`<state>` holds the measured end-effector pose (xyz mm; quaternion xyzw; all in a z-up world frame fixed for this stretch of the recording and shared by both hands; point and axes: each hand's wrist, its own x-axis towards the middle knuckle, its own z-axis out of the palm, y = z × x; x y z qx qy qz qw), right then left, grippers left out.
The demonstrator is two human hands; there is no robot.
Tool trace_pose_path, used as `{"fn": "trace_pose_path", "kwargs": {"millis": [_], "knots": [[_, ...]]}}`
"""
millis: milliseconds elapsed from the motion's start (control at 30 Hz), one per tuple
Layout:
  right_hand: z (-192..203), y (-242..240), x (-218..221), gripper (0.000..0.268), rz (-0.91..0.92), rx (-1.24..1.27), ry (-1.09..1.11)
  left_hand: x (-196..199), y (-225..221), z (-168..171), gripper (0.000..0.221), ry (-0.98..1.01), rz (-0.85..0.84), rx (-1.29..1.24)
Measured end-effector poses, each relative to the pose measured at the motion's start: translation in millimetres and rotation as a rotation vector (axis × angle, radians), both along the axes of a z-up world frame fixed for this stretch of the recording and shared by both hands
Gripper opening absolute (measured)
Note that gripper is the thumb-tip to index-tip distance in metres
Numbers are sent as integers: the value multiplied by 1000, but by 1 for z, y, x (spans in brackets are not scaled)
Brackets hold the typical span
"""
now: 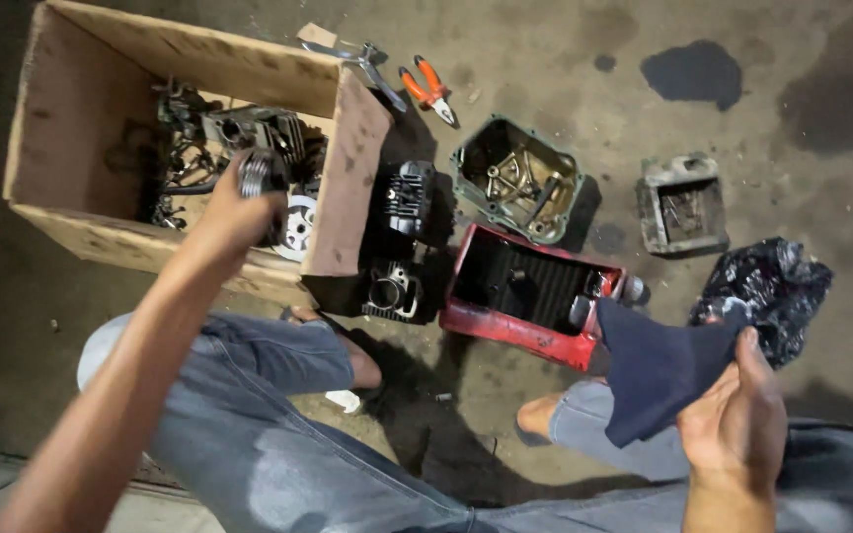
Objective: Cleaning various motorcycle engine components, including a clutch hub and casing, using a cloth.
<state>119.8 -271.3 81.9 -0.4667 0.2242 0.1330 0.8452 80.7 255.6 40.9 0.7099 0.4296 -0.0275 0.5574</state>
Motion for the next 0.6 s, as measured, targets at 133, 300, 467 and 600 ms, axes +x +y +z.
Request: {"fn": "trace_pose_path", "kwargs": {"millis": [133, 300, 467, 600], "knots": [[11, 15, 6, 22, -25, -154, 44, 29, 51, -64, 69, 169, -96, 128], [-9, -8, 9, 21, -6, -119, 69, 12, 72, -158, 102, 513, -170, 360], [-24, -18, 11, 25, 66, -9, 13, -8, 50, -163, 82, 517, -355, 437], [-29, -13, 16, 30, 139, 154, 37, -17, 57, -185, 83, 425, -397, 462]]}}
